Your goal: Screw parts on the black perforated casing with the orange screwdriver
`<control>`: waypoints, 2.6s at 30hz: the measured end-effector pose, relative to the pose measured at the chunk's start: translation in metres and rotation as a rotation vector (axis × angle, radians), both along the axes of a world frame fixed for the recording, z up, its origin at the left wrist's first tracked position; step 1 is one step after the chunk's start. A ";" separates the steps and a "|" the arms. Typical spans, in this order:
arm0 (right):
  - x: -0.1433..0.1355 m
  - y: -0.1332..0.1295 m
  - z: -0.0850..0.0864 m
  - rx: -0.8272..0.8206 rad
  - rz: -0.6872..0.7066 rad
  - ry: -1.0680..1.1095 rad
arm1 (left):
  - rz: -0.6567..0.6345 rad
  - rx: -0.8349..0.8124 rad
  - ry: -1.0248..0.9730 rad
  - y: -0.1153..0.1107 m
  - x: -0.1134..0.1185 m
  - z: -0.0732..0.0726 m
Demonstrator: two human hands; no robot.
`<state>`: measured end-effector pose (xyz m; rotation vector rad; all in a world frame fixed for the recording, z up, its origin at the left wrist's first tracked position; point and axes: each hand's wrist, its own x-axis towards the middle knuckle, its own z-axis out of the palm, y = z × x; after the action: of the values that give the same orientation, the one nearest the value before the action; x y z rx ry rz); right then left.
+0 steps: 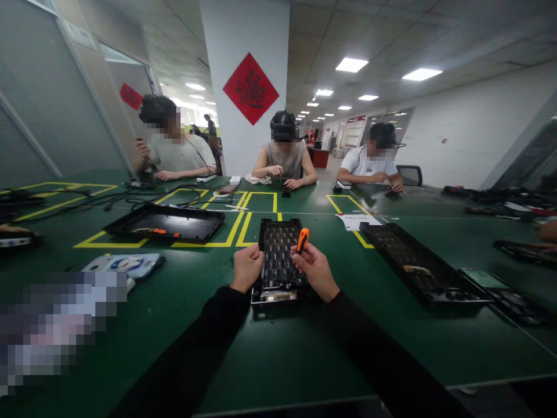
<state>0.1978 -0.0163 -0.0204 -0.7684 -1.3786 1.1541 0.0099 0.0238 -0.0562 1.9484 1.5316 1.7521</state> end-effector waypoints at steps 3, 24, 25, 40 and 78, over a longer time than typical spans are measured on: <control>0.001 0.001 -0.001 0.004 -0.007 0.017 | 0.005 0.016 0.001 0.000 0.001 0.001; 0.000 -0.002 0.002 0.013 0.010 0.061 | 0.034 -0.105 -0.033 -0.002 0.001 0.005; 0.000 -0.001 0.002 0.019 0.007 0.071 | 0.034 -0.103 -0.032 -0.002 0.001 0.005; -0.001 -0.007 0.006 0.016 -0.005 0.057 | 0.019 -0.094 -0.021 -0.001 0.000 0.003; 0.001 -0.007 0.006 0.037 0.033 0.070 | 0.024 -0.092 -0.026 -0.001 0.000 0.004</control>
<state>0.1992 -0.0230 -0.0142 -0.6755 -1.3553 1.1678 0.0101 0.0225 -0.0525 1.8653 1.6029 1.6776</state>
